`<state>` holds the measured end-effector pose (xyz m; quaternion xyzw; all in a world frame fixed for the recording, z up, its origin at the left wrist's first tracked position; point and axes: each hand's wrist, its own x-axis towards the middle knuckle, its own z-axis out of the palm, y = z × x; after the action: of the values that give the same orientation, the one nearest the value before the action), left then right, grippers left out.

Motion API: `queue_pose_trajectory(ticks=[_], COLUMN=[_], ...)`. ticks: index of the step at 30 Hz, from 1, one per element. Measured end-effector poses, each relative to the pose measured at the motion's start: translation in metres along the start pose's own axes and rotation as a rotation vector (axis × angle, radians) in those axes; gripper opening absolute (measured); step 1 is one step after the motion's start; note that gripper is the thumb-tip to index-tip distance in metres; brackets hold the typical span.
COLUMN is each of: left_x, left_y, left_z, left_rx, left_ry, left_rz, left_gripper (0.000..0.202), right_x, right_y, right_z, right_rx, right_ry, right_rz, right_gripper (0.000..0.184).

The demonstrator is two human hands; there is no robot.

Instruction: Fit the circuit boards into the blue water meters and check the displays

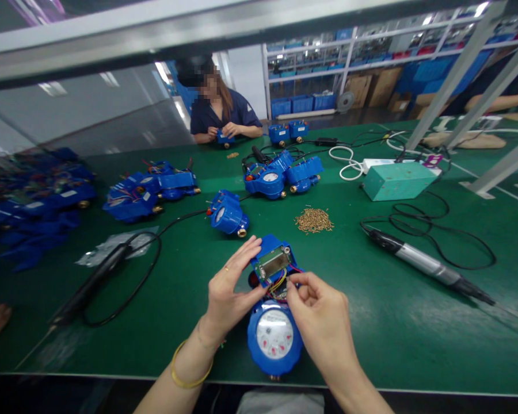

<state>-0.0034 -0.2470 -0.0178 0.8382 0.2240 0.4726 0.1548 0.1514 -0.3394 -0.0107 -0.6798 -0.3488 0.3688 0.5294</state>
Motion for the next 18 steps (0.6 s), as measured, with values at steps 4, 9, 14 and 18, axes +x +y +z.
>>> queue_pose_trajectory(ticks=[4,9,14,18], left_x=[0.001,0.001,0.001,0.002], left_y=[0.002,0.004,0.002,0.0], left_z=[0.001,0.002,0.001,-0.001], left_rx=[0.026,0.048,0.031,0.013], left_ry=[0.008,0.011,-0.008,-0.024], left_rz=[0.044,0.107,0.097,0.085], left_gripper=[0.056,0.057,0.057,0.056], right_x=[0.002,0.003,0.006,0.005], right_y=[-0.002,-0.012,-0.012,-0.012], right_z=[0.0,0.001,-0.004,-0.008], right_rx=[0.095,0.117,0.136,0.158], right_ry=[-0.057,-0.128,-0.226,-0.249], right_rz=[0.091,0.181,0.198,0.196], right_gripper=[0.052,0.059,0.053,0.051])
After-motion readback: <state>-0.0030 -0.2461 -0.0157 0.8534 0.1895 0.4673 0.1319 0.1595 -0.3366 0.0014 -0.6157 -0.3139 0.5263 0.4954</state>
